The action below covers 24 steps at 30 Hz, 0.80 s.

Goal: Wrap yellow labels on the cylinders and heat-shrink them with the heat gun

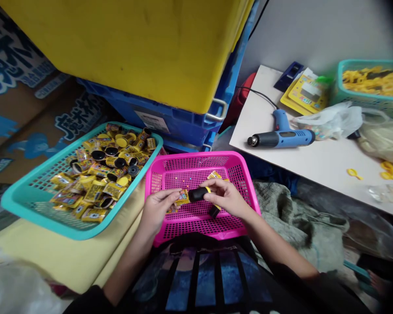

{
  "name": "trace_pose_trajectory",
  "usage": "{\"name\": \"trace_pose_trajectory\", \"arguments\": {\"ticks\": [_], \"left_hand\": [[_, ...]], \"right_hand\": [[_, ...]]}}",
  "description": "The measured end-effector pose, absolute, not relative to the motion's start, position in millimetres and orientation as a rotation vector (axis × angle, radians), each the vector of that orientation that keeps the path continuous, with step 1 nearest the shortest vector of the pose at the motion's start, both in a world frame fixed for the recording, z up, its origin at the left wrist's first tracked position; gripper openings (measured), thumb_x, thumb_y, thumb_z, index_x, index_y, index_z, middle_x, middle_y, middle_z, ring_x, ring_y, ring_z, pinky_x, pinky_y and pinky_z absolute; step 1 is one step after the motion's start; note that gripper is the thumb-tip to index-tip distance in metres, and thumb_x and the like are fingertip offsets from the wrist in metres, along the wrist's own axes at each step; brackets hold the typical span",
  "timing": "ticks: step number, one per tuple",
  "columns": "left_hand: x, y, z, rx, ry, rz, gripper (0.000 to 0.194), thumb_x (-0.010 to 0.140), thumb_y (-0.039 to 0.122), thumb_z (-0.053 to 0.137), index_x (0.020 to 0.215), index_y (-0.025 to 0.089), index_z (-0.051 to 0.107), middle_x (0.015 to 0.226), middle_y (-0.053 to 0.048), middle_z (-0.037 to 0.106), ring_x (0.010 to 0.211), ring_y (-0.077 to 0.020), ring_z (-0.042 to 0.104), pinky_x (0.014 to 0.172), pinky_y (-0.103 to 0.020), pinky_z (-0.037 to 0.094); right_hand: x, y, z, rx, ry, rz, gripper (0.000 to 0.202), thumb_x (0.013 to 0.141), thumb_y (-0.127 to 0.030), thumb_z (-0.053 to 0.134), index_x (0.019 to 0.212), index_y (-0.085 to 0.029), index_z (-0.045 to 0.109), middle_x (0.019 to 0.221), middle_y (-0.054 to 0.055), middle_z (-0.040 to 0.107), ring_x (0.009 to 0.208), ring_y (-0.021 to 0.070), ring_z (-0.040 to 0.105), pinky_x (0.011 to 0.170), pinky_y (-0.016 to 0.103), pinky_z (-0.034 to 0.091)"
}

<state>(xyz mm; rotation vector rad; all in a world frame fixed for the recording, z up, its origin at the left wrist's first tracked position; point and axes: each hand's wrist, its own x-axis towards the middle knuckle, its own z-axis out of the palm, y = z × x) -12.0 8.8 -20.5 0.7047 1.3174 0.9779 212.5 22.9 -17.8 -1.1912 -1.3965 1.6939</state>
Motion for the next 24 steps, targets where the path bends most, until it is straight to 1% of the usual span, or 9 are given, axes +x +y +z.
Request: {"name": "trace_pose_trajectory", "arguments": {"ticks": [5, 8, 11, 13, 14, 16, 19, 21, 24], "left_hand": [[-6, 9, -8, 0.694, 1.301, 0.915, 0.036, 0.058, 0.042, 0.088, 0.084, 0.019, 0.08, 0.084, -0.006, 0.078, 0.064, -0.0135, 0.07, 0.059, -0.021, 0.06], [-2, 9, 0, 0.71, 1.284, 0.89, 0.036, 0.055, 0.043, 0.089, 0.082, 0.02, 0.08, 0.086, -0.006, 0.078, 0.063, -0.0131, 0.07, 0.06, -0.021, 0.06], [-1, 9, 2, 0.711, 1.289, 0.883, 0.043, 0.053, 0.044, 0.09, 0.088, 0.021, 0.08, 0.091, -0.006, 0.078, 0.057, -0.0113, 0.069, 0.059, -0.022, 0.061], [-2, 9, -1, 0.698, 1.299, 0.866, 0.047, 0.054, 0.046, 0.089, 0.092, 0.02, 0.079, 0.092, -0.007, 0.078, 0.056, -0.0113, 0.069, 0.06, -0.022, 0.061], [-3, 9, -3, 0.689, 1.305, 0.86, 0.048, 0.055, 0.047, 0.089, 0.094, 0.02, 0.079, 0.093, -0.007, 0.078, 0.056, -0.0116, 0.069, 0.06, -0.022, 0.061], [-5, 8, -5, 0.679, 1.318, 0.852, 0.049, 0.057, 0.049, 0.088, 0.096, 0.02, 0.079, 0.096, -0.008, 0.078, 0.058, -0.0124, 0.07, 0.06, -0.022, 0.061], [-6, 7, -7, 0.701, 1.318, 0.852, 0.048, 0.058, 0.05, 0.087, 0.095, 0.02, 0.079, 0.098, -0.008, 0.077, 0.064, -0.0143, 0.072, 0.064, -0.023, 0.062], [-4, 7, -6, 0.726, 1.311, 0.851, 0.047, 0.059, 0.05, 0.087, 0.095, 0.02, 0.079, 0.097, -0.008, 0.078, 0.066, -0.0154, 0.073, 0.066, -0.024, 0.063], [-1, 8, -2, 0.755, 1.315, 0.862, 0.047, 0.06, 0.048, 0.086, 0.097, 0.02, 0.078, 0.098, -0.008, 0.078, 0.07, -0.0158, 0.073, 0.068, -0.025, 0.063]], "right_hand": [[213, 26, -20, -1.201, -1.464, 1.7, 0.053, 0.077, -0.051, 0.069, 0.11, -0.01, 0.063, 0.09, 0.006, 0.06, 0.073, 0.0027, 0.053, 0.067, 0.016, 0.045], [210, 26, -20, -1.224, -1.456, 1.636, 0.055, 0.077, -0.054, 0.069, 0.11, -0.01, 0.063, 0.097, 0.007, 0.061, 0.08, 0.0045, 0.055, 0.076, 0.019, 0.048], [205, 24, -20, -1.247, -1.436, 1.569, 0.055, 0.076, -0.055, 0.07, 0.11, -0.012, 0.064, 0.106, 0.008, 0.061, 0.093, 0.0069, 0.058, 0.088, 0.023, 0.049], [201, 23, -20, -1.253, -1.421, 1.555, 0.055, 0.076, -0.055, 0.069, 0.11, -0.013, 0.064, 0.107, 0.008, 0.06, 0.096, 0.0072, 0.058, 0.09, 0.022, 0.048], [201, 22, -20, -1.253, -1.414, 1.562, 0.054, 0.076, -0.055, 0.069, 0.11, -0.013, 0.064, 0.106, 0.007, 0.061, 0.094, 0.0067, 0.058, 0.087, 0.021, 0.048], [200, 22, -20, -1.26, -1.399, 1.596, 0.053, 0.076, -0.055, 0.068, 0.107, -0.012, 0.064, 0.097, 0.006, 0.061, 0.082, 0.0043, 0.056, 0.076, 0.018, 0.047], [199, 23, -19, -1.298, -1.355, 1.651, 0.053, 0.076, -0.055, 0.069, 0.102, -0.009, 0.063, 0.082, 0.004, 0.058, 0.067, 0.0015, 0.049, 0.061, 0.014, 0.04], [197, 23, -19, -1.326, -1.307, 1.68, 0.056, 0.075, -0.058, 0.068, 0.1, -0.009, 0.062, 0.078, 0.004, 0.058, 0.063, 0.0019, 0.049, 0.058, 0.014, 0.04], [190, 21, -19, -1.321, -1.237, 1.712, 0.061, 0.074, -0.064, 0.066, 0.098, -0.008, 0.06, 0.075, 0.005, 0.058, 0.06, 0.0037, 0.05, 0.056, 0.016, 0.044]]}}
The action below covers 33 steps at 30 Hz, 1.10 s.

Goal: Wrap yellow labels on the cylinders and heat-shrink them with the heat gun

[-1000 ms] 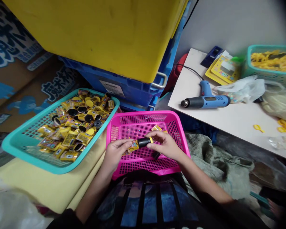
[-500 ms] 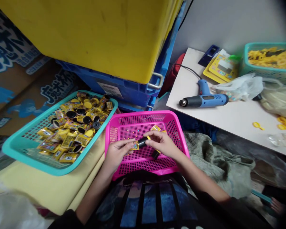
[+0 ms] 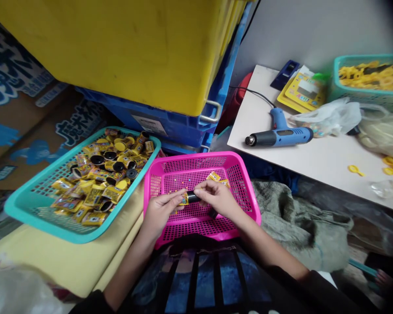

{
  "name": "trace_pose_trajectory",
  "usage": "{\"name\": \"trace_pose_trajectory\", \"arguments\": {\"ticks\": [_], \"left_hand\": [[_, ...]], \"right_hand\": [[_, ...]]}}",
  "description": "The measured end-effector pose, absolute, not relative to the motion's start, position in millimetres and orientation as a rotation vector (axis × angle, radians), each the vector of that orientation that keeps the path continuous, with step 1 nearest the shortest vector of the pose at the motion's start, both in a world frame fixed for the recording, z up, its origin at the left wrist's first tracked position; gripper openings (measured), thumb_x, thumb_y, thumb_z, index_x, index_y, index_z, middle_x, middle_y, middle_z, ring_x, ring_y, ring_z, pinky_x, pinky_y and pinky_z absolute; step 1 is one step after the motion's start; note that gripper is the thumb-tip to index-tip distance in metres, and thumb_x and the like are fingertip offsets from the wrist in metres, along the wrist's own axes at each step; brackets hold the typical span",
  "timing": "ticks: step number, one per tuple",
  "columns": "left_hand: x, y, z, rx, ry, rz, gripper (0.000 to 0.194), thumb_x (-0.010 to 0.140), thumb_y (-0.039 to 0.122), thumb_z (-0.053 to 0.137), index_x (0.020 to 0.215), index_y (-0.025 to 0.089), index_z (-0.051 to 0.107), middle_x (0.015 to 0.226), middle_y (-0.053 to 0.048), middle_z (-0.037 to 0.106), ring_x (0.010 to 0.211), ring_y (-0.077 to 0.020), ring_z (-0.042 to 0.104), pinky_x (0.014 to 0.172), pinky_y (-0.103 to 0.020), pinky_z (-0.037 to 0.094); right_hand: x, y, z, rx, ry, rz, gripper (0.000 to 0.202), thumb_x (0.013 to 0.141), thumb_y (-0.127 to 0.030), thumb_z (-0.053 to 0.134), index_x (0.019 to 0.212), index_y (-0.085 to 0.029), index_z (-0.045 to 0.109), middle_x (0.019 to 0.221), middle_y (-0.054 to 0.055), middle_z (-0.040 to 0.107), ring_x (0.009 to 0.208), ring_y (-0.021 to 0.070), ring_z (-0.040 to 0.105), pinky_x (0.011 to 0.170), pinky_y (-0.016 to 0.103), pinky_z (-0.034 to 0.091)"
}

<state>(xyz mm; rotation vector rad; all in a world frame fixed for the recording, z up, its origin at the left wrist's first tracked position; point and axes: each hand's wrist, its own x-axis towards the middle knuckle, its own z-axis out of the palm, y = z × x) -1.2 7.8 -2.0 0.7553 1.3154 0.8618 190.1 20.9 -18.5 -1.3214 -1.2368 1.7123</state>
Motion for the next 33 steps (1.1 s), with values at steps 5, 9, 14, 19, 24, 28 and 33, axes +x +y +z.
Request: {"name": "trace_pose_trajectory", "arguments": {"ticks": [5, 9, 14, 19, 24, 28, 33], "left_hand": [[-2, 12, 12, 0.744, 1.257, 0.886, 0.052, 0.057, 0.036, 0.09, 0.104, 0.019, 0.076, 0.093, -0.005, 0.078, 0.073, -0.0137, 0.073, 0.069, -0.021, 0.061], [-5, 12, 18, 0.698, 1.215, 0.871, 0.044, 0.06, 0.032, 0.089, 0.099, 0.018, 0.074, 0.089, -0.003, 0.076, 0.07, -0.0121, 0.071, 0.066, -0.021, 0.061], [0, 9, 15, 0.599, 1.139, 0.836, 0.039, 0.056, 0.026, 0.09, 0.089, 0.016, 0.073, 0.089, -0.001, 0.072, 0.074, -0.013, 0.07, 0.066, -0.023, 0.06], [5, 4, 12, 0.541, 1.116, 0.905, 0.038, 0.051, 0.021, 0.091, 0.084, 0.015, 0.072, 0.078, -0.001, 0.071, 0.066, -0.0114, 0.068, 0.063, -0.022, 0.06], [4, -3, 13, 0.554, 1.089, 0.888, 0.036, 0.053, 0.025, 0.092, 0.083, 0.016, 0.075, 0.079, -0.002, 0.074, 0.066, -0.012, 0.07, 0.062, -0.02, 0.06], [-4, -4, 23, 0.524, 1.059, 0.847, 0.038, 0.065, 0.026, 0.086, 0.102, 0.021, 0.077, 0.103, -0.006, 0.076, 0.085, -0.0148, 0.072, 0.077, -0.023, 0.061], [-14, -2, 25, 0.565, 1.04, 0.793, 0.045, 0.064, 0.023, 0.086, 0.108, 0.024, 0.076, 0.116, -0.008, 0.073, 0.09, -0.0175, 0.073, 0.079, -0.025, 0.061]], "right_hand": [[181, 12, -21, -1.158, -1.205, 1.685, 0.065, 0.071, -0.057, 0.073, 0.117, -0.013, 0.057, 0.108, 0.008, 0.062, 0.091, 0.0072, 0.062, 0.084, 0.021, 0.056], [183, 6, -26, -1.068, -1.252, 1.628, 0.052, 0.081, -0.05, 0.066, 0.122, -0.019, 0.061, 0.119, 0.008, 0.06, 0.108, 0.0085, 0.06, 0.101, 0.027, 0.053], [184, 6, -30, -0.988, -1.36, 1.498, 0.039, 0.083, -0.046, 0.066, 0.119, -0.031, 0.066, 0.132, 0.004, 0.052, 0.125, 0.0099, 0.051, 0.112, 0.034, 0.046], [176, 0, -30, -0.906, -1.461, 1.39, 0.038, 0.089, -0.043, 0.06, 0.124, -0.029, 0.063, 0.127, 0.005, 0.056, 0.123, 0.0089, 0.053, 0.113, 0.033, 0.046], [176, -5, -29, -0.857, -1.546, 1.3, 0.036, 0.092, -0.041, 0.056, 0.12, -0.02, 0.064, 0.125, 0.007, 0.058, 0.122, 0.0084, 0.054, 0.11, 0.028, 0.048], [182, 1, -23, -0.891, -1.602, 1.25, 0.034, 0.09, -0.036, 0.059, 0.119, -0.019, 0.062, 0.12, 0.007, 0.06, 0.117, 0.0081, 0.057, 0.104, 0.026, 0.05], [187, 9, -15, -0.951, -1.55, 1.26, 0.036, 0.091, -0.039, 0.056, 0.121, -0.019, 0.062, 0.117, 0.008, 0.059, 0.11, 0.008, 0.058, 0.096, 0.025, 0.052]]}}
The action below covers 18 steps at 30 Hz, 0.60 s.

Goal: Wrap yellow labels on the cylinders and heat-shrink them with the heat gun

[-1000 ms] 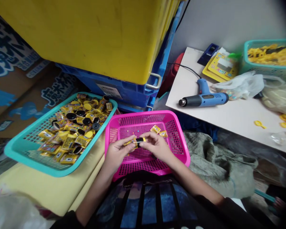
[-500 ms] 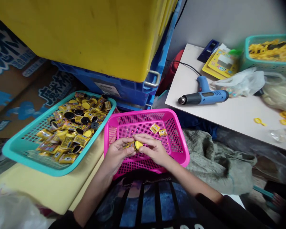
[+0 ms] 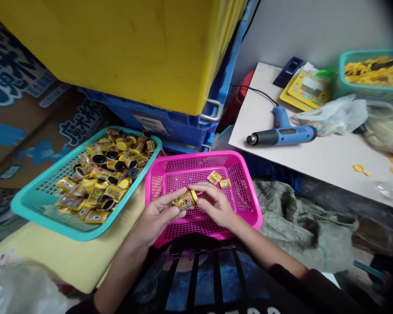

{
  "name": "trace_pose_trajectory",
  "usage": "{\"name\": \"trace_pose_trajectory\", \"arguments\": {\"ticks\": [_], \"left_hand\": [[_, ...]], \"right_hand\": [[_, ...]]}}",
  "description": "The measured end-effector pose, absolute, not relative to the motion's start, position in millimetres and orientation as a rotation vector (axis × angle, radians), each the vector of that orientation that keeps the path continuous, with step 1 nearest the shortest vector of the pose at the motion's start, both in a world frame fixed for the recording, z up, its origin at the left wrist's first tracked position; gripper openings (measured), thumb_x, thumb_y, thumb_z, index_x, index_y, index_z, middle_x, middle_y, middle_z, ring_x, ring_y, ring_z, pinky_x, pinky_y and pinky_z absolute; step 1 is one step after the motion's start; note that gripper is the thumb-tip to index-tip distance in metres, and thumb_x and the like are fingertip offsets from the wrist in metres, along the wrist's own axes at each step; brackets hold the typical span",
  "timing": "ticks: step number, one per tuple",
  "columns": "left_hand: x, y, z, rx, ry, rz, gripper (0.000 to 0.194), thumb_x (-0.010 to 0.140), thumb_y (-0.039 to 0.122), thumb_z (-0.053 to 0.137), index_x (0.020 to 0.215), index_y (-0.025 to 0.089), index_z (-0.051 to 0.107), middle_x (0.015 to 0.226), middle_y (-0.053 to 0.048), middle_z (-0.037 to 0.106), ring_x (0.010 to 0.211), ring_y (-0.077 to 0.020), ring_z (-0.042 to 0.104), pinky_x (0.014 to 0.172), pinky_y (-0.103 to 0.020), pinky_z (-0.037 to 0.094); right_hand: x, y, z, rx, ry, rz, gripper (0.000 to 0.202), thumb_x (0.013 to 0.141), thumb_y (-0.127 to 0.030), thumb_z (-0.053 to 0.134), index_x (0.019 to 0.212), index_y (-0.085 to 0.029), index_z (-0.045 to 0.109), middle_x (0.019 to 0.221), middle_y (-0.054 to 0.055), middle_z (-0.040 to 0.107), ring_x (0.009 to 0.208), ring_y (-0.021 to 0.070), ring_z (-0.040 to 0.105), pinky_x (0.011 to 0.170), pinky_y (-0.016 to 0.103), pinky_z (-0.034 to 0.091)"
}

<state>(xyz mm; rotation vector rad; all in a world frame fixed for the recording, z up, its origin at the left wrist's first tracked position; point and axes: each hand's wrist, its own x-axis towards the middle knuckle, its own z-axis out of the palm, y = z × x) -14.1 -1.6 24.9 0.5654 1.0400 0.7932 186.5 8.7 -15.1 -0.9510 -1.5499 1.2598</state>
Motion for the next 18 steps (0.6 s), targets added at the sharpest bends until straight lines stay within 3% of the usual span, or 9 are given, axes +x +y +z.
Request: {"name": "trace_pose_trajectory", "arguments": {"ticks": [5, 10, 14, 18], "left_hand": [[-13, -3, 18, 0.615, 1.123, 0.795, 0.037, 0.058, 0.027, 0.09, 0.093, 0.022, 0.079, 0.098, -0.009, 0.077, 0.081, -0.0208, 0.075, 0.068, -0.029, 0.063], [-5, -9, 16, 0.564, 1.117, 0.795, 0.041, 0.053, 0.034, 0.093, 0.09, 0.021, 0.079, 0.091, -0.009, 0.078, 0.075, -0.0218, 0.075, 0.068, -0.032, 0.063], [-5, -9, 19, 0.525, 1.076, 0.838, 0.039, 0.053, 0.033, 0.093, 0.089, 0.023, 0.08, 0.093, -0.008, 0.078, 0.075, -0.0201, 0.075, 0.067, -0.028, 0.063], [-15, -3, 27, 0.509, 0.927, 0.813, 0.038, 0.063, 0.034, 0.088, 0.099, 0.025, 0.078, 0.099, -0.008, 0.077, 0.084, -0.0223, 0.075, 0.07, -0.029, 0.063]], "right_hand": [[190, 13, -14, -0.848, -1.502, 1.399, 0.036, 0.088, -0.043, 0.061, 0.118, -0.024, 0.067, 0.115, 0.006, 0.061, 0.107, 0.0065, 0.06, 0.096, 0.023, 0.053], [194, 18, -12, -0.759, -1.495, 1.466, 0.037, 0.085, -0.045, 0.065, 0.115, -0.024, 0.068, 0.112, 0.005, 0.063, 0.103, 0.0049, 0.061, 0.092, 0.019, 0.053], [195, 22, -4, -0.704, -1.521, 1.43, 0.035, 0.08, -0.036, 0.071, 0.114, -0.028, 0.068, 0.109, 0.003, 0.064, 0.099, 0.0033, 0.061, 0.085, 0.015, 0.054], [192, 27, 4, -0.723, -1.505, 1.336, 0.035, 0.076, -0.028, 0.074, 0.111, -0.028, 0.069, 0.107, 0.001, 0.063, 0.101, 0.0026, 0.06, 0.09, 0.016, 0.053]]}}
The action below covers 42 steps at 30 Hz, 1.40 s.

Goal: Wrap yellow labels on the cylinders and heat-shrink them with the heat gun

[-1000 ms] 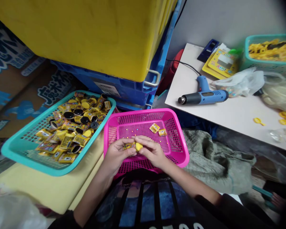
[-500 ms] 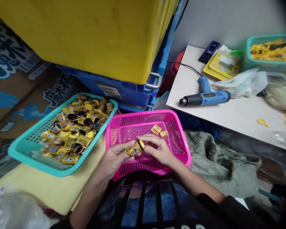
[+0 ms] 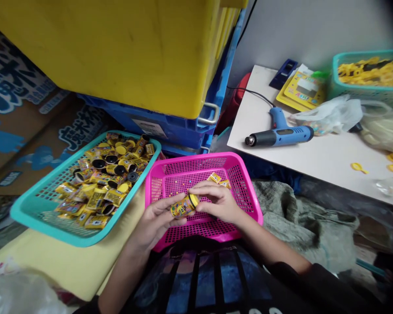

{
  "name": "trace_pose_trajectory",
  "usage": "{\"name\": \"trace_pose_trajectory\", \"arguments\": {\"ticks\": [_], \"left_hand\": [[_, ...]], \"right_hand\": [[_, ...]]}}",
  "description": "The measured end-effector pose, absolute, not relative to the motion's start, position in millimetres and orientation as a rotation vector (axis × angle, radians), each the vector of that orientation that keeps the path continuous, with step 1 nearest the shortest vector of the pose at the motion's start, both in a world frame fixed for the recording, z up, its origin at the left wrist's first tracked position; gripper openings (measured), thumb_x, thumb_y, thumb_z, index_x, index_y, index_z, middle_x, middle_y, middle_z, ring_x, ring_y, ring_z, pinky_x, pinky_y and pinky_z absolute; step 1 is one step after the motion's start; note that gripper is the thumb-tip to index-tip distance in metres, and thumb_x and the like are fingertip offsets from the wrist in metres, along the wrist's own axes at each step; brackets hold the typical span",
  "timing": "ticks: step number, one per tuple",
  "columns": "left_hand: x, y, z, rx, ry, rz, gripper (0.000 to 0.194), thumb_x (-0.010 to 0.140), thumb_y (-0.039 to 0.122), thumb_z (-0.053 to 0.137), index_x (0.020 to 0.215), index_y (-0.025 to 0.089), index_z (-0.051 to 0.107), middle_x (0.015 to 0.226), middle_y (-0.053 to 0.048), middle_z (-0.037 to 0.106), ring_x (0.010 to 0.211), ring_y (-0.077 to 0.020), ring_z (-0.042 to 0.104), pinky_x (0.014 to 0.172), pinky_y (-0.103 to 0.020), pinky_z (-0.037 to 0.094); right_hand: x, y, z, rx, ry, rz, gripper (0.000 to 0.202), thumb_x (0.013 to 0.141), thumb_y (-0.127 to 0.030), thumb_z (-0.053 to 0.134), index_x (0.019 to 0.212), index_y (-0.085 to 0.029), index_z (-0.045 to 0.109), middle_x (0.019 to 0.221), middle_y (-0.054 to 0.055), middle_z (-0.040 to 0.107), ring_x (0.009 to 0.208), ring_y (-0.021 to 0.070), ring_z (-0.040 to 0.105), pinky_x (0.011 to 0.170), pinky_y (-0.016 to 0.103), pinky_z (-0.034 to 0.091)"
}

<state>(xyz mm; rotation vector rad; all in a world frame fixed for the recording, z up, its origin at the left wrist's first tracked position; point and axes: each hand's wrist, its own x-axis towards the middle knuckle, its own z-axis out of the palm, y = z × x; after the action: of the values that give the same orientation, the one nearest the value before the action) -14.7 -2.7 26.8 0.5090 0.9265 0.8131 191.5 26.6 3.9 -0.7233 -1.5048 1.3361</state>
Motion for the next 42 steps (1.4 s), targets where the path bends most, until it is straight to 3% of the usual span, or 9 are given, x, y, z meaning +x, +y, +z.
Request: {"name": "trace_pose_trajectory", "arguments": {"ticks": [3, 10, 16, 20, 23, 27, 31, 35, 42], "left_hand": [[-20, -1, 30, 0.553, 0.915, 0.83, 0.04, 0.067, 0.036, 0.085, 0.104, 0.023, 0.077, 0.101, -0.009, 0.077, 0.085, -0.0235, 0.075, 0.072, -0.031, 0.063], [-15, -6, 29, 0.589, 0.954, 0.844, 0.039, 0.067, 0.034, 0.085, 0.105, 0.025, 0.077, 0.105, -0.008, 0.076, 0.09, -0.0224, 0.074, 0.072, -0.029, 0.062], [-12, -9, 16, 0.624, 1.064, 0.862, 0.029, 0.058, 0.03, 0.091, 0.084, 0.024, 0.08, 0.083, -0.004, 0.078, 0.071, -0.0166, 0.072, 0.066, -0.027, 0.061], [-11, -9, 13, 0.557, 1.068, 0.89, 0.027, 0.057, 0.027, 0.091, 0.081, 0.023, 0.079, 0.08, -0.002, 0.077, 0.069, -0.0147, 0.07, 0.062, -0.023, 0.059], [-11, -8, 17, 0.51, 0.976, 0.888, 0.03, 0.063, 0.037, 0.086, 0.086, 0.021, 0.076, 0.086, -0.004, 0.075, 0.073, -0.0178, 0.071, 0.059, -0.027, 0.06], [-8, -7, 21, 0.571, 0.959, 0.903, 0.033, 0.066, 0.036, 0.085, 0.091, 0.021, 0.069, 0.086, -0.001, 0.072, 0.069, -0.0149, 0.069, 0.055, -0.023, 0.059], [-3, -7, 18, 0.592, 1.026, 0.908, 0.039, 0.061, 0.025, 0.089, 0.095, 0.02, 0.068, 0.087, -0.001, 0.072, 0.07, -0.0127, 0.07, 0.055, -0.017, 0.057], [-1, -8, 15, 0.647, 0.976, 0.852, 0.035, 0.061, 0.023, 0.089, 0.092, 0.018, 0.073, 0.095, -0.004, 0.075, 0.079, -0.0143, 0.071, 0.064, -0.02, 0.06], [1, -7, 24, 0.813, 0.906, 0.869, 0.027, 0.069, 0.013, 0.082, 0.093, 0.022, 0.076, 0.102, -0.001, 0.076, 0.088, -0.0131, 0.072, 0.076, -0.019, 0.059]], "right_hand": [[190, 28, 4, -0.765, -1.49, 1.312, 0.025, 0.078, -0.026, 0.073, 0.103, -0.023, 0.071, 0.104, 0.003, 0.062, 0.098, 0.0034, 0.06, 0.091, 0.018, 0.054], [190, 23, 0, -0.799, -1.45, 1.441, 0.033, 0.08, -0.034, 0.07, 0.109, -0.017, 0.066, 0.106, 0.006, 0.059, 0.089, 0.0027, 0.059, 0.081, 0.016, 0.055], [190, 22, -1, -0.719, -1.426, 1.536, 0.034, 0.079, -0.041, 0.071, 0.103, -0.017, 0.068, 0.104, 0.005, 0.06, 0.088, 0.0029, 0.059, 0.074, 0.014, 0.054], [191, 21, 1, -0.722, -1.472, 1.506, 0.031, 0.078, -0.033, 0.073, 0.105, -0.02, 0.069, 0.1, 0.003, 0.059, 0.091, 0.0019, 0.058, 0.078, 0.014, 0.051], [190, 20, 3, -0.747, -1.483, 1.5, 0.033, 0.074, -0.028, 0.077, 0.106, -0.023, 0.069, 0.102, 0.002, 0.058, 0.094, 0.0018, 0.056, 0.084, 0.016, 0.05], [185, 18, 3, -0.77, -1.44, 1.573, 0.034, 0.074, -0.037, 0.077, 0.105, -0.026, 0.07, 0.111, 0.001, 0.053, 0.109, 0.0036, 0.051, 0.104, 0.02, 0.044], [182, 18, 0, -0.805, -1.294, 1.815, 0.046, 0.085, -0.044, 0.064, 0.123, -0.02, 0.057, 0.116, 0.005, 0.051, 0.105, 0.0047, 0.052, 0.09, 0.018, 0.048], [185, 17, -5, -0.707, -1.15, 2.139, 0.06, 0.08, -0.046, 0.069, 0.125, -0.013, 0.049, 0.108, 0.007, 0.054, 0.093, 0.0038, 0.055, 0.078, 0.013, 0.048], [186, 12, -10, -0.517, -0.964, 2.324, 0.071, 0.083, -0.05, 0.066, 0.139, -0.017, 0.038, 0.138, 0.013, 0.042, 0.119, 0.012, 0.053, 0.094, 0.02, 0.051]]}}
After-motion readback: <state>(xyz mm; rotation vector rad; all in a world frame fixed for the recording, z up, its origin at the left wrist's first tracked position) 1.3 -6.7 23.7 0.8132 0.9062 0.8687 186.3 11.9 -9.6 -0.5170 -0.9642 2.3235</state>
